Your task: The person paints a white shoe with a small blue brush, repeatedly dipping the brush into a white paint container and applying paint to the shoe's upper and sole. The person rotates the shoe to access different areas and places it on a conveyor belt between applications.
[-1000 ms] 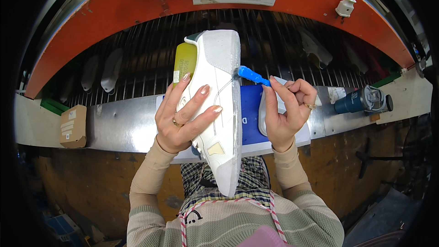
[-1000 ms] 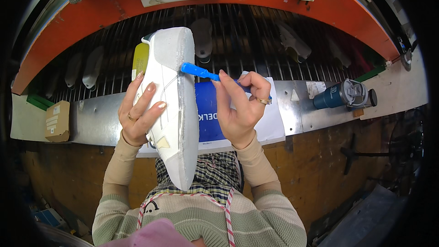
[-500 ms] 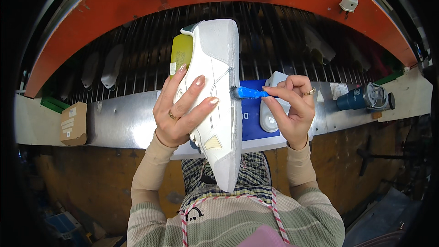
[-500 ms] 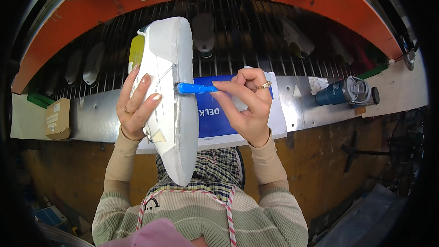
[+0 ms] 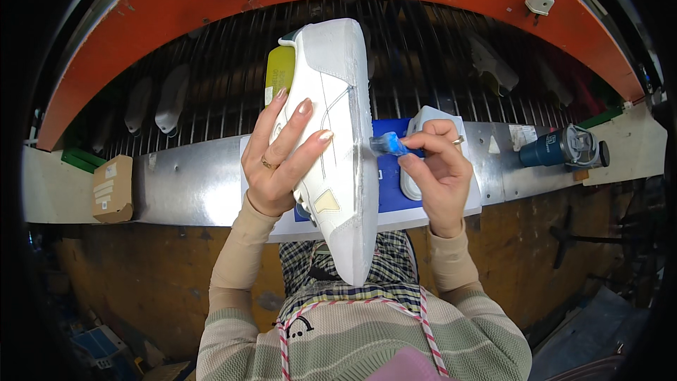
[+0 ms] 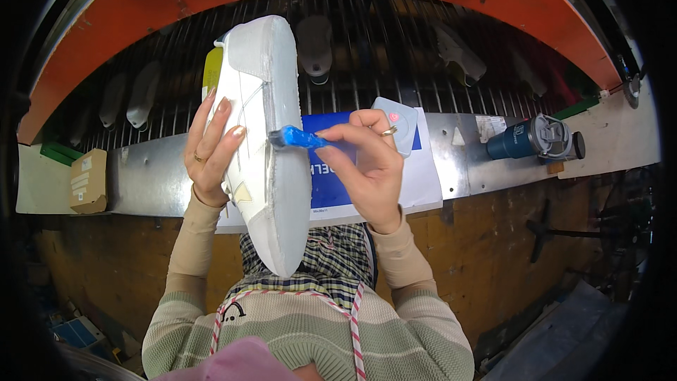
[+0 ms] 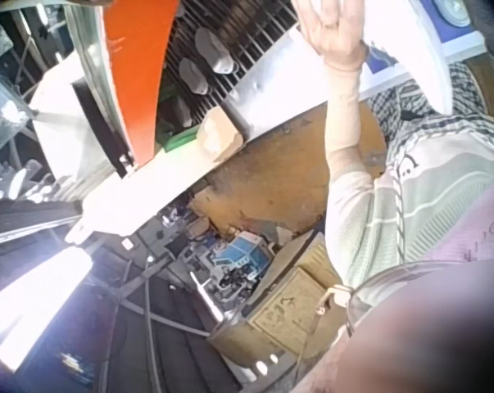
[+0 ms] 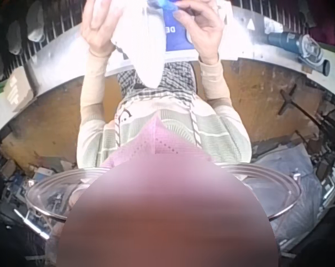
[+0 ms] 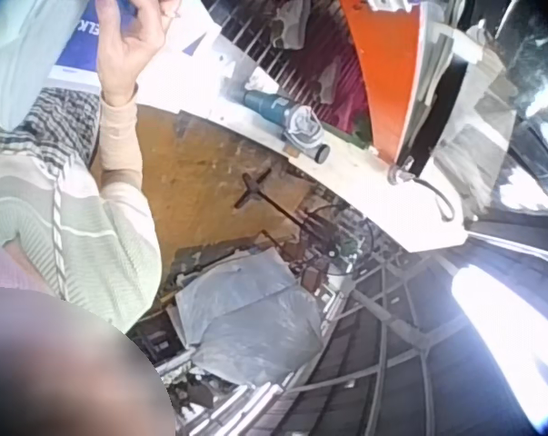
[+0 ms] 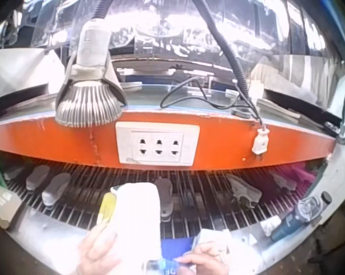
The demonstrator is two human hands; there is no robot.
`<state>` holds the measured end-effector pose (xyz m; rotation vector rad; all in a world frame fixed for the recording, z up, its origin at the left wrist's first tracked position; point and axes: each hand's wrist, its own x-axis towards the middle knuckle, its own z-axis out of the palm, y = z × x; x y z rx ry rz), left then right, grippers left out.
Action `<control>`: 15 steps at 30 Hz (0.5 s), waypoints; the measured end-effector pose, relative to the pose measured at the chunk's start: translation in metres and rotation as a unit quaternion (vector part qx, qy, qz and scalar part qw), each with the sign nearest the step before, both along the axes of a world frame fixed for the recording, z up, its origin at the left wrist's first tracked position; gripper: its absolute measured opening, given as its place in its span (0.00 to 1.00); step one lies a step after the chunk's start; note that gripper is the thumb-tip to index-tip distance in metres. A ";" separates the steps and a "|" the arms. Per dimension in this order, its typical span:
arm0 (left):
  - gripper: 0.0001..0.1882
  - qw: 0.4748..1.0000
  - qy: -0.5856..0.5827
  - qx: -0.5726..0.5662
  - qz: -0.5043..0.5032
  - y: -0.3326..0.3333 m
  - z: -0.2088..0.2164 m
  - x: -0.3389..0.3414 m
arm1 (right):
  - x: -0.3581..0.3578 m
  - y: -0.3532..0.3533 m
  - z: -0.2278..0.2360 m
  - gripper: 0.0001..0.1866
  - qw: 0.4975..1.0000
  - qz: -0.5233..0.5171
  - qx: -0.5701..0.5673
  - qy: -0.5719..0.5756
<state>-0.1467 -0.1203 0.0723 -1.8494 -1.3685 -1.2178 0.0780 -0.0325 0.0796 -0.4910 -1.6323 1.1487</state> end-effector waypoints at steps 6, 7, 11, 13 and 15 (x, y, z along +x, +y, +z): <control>0.21 0.999 -0.025 0.018 0.015 0.006 -0.006 0.001 | -0.005 -0.004 -0.014 0.14 0.999 0.037 0.028 0.004; 0.21 0.999 -0.026 0.019 0.016 0.006 -0.007 0.000 | -0.001 -0.002 -0.012 0.13 0.998 0.053 0.023 0.006; 0.22 0.999 -0.021 0.023 0.019 0.007 -0.010 -0.004 | 0.001 0.010 -0.003 0.10 0.998 -0.007 -0.016 -0.063; 0.22 0.999 -0.015 0.022 0.017 0.008 -0.012 -0.006 | -0.009 0.021 -0.002 0.08 0.997 -0.041 -0.018 -0.058; 0.22 1.000 -0.009 0.018 0.015 0.008 -0.012 -0.007 | -0.018 0.029 -0.004 0.09 0.997 -0.063 -0.023 -0.048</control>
